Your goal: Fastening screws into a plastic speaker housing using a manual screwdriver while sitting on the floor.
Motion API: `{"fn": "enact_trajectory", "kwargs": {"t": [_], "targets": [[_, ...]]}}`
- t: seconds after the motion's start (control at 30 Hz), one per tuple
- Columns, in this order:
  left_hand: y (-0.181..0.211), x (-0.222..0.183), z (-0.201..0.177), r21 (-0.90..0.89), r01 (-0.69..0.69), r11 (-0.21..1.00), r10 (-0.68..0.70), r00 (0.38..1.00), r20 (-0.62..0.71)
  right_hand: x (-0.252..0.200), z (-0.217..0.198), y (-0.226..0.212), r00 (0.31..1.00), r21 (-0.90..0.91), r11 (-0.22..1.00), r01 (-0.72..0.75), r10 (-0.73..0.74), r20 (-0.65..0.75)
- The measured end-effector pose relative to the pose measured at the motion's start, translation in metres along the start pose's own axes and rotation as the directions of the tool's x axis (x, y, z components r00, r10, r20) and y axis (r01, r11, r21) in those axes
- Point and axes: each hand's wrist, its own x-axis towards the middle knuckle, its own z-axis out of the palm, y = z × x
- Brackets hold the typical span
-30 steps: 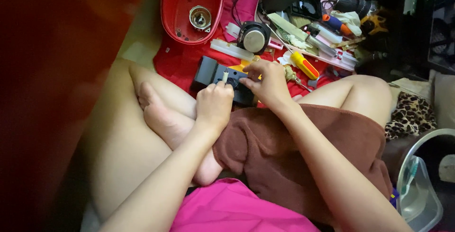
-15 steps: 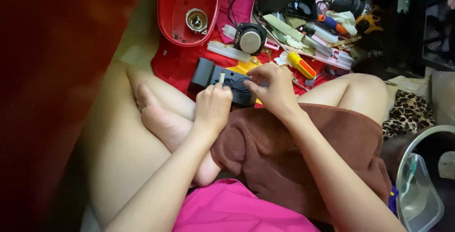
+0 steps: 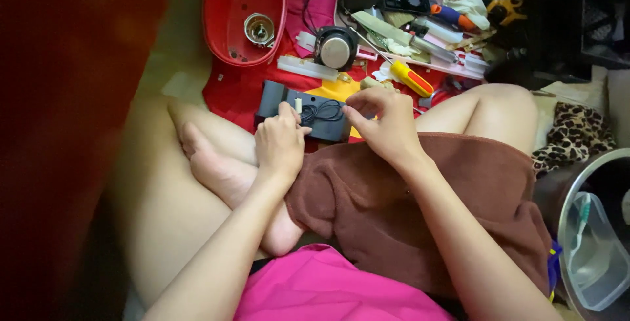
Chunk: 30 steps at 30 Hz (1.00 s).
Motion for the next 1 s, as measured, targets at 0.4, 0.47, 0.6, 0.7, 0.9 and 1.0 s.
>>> {"fn": "enact_trajectory", "kwargs": {"t": [0.4,0.47,0.6,0.7,0.9,1.0], "targets": [[-0.001,0.002,0.008,0.106,-0.036,0.994,0.035,0.999,0.015,-0.006,-0.013,0.017,0.997,-0.009,0.999,-0.037,0.036,-0.072],[-0.002,0.002,0.009,0.117,-0.031,0.993,0.03,1.0,0.009,-0.005,-0.013,0.026,0.996,-0.037,0.999,-0.028,0.025,-0.09],[-0.001,0.002,0.008,0.112,-0.036,0.993,0.037,0.999,-0.001,-0.005,-0.015,0.031,0.99,-0.089,0.993,-0.073,0.062,-0.127],[-0.002,0.0,0.008,0.106,-0.025,0.994,0.024,1.0,0.003,0.001,-0.019,0.041,0.985,-0.144,0.98,-0.134,0.116,-0.128],[0.004,-0.006,-0.004,0.045,0.062,0.997,-0.063,0.998,0.01,0.052,-0.038,0.117,0.985,-0.458,0.875,-0.156,0.106,-0.133],[0.004,-0.01,-0.011,-0.02,0.109,0.994,-0.108,0.994,0.021,0.076,-0.048,0.133,0.978,-0.702,0.691,-0.172,0.206,-0.036]]}}
